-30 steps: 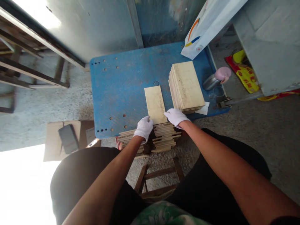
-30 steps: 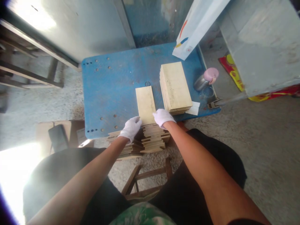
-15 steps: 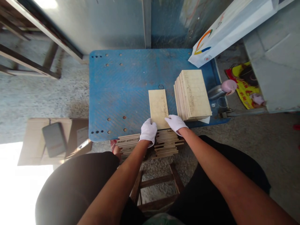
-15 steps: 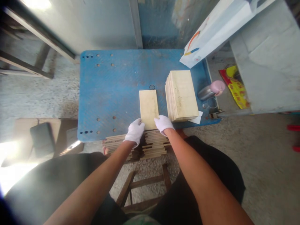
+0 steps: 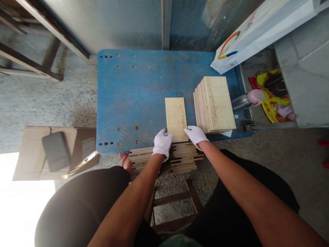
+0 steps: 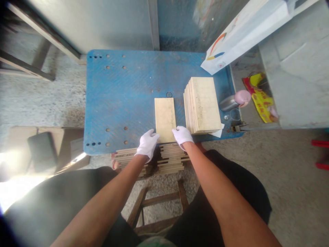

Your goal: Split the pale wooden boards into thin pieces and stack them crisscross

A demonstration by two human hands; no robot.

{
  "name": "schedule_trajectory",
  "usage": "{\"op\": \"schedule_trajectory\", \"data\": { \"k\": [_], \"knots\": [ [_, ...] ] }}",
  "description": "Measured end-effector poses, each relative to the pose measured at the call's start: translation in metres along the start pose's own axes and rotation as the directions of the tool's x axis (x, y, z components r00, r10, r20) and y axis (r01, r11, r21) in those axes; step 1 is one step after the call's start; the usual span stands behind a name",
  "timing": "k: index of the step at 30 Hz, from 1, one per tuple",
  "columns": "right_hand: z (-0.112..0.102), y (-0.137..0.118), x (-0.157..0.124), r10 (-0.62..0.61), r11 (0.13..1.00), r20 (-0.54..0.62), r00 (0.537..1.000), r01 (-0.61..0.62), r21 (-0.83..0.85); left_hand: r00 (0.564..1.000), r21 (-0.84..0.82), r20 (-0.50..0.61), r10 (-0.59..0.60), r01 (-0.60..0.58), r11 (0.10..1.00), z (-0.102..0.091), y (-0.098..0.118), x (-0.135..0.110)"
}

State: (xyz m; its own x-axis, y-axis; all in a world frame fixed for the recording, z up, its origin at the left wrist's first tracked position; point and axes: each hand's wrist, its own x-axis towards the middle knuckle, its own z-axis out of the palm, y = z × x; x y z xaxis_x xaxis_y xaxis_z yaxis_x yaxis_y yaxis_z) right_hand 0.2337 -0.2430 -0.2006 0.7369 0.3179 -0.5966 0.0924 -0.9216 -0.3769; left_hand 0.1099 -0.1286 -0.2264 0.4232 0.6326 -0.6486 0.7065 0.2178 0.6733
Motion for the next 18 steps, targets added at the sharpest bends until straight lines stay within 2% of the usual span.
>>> {"op": "schedule_trajectory", "data": {
  "k": [5,8,10,11,12,15,18],
  "knots": [
    [0.001,0.002,0.001,0.001,0.999,0.021,1.000,-0.002,0.051,0.999,-0.103,0.016,-0.041,0.043,0.994,0.001,0.007,-0.001],
    [0.006,0.008,0.005,-0.007,0.996,0.037,0.999,0.003,0.092,0.985,-0.183,0.173,-0.015,0.047,0.982,0.011,0.020,-0.010],
    [0.009,0.012,0.007,-0.016,0.995,0.032,0.999,0.012,0.096,0.959,-0.122,0.283,0.008,0.028,0.992,0.018,0.029,-0.014],
    [0.010,0.014,0.008,-0.017,0.996,0.028,0.999,0.015,0.093,0.955,-0.050,0.298,0.011,0.005,0.999,0.020,0.032,-0.015],
    [0.010,0.015,0.008,-0.019,0.996,0.028,0.999,0.016,0.088,0.961,0.040,0.276,0.012,-0.024,0.999,0.020,0.034,-0.015],
    [0.009,0.015,0.008,-0.028,0.995,0.044,0.999,0.023,0.097,0.994,0.298,0.101,0.050,-0.079,0.951,0.013,0.036,-0.007],
    [0.006,0.013,0.006,-0.025,0.995,0.054,0.998,0.019,0.096,0.997,0.407,0.029,0.077,-0.083,0.910,0.005,0.032,0.002]
  ]
}}
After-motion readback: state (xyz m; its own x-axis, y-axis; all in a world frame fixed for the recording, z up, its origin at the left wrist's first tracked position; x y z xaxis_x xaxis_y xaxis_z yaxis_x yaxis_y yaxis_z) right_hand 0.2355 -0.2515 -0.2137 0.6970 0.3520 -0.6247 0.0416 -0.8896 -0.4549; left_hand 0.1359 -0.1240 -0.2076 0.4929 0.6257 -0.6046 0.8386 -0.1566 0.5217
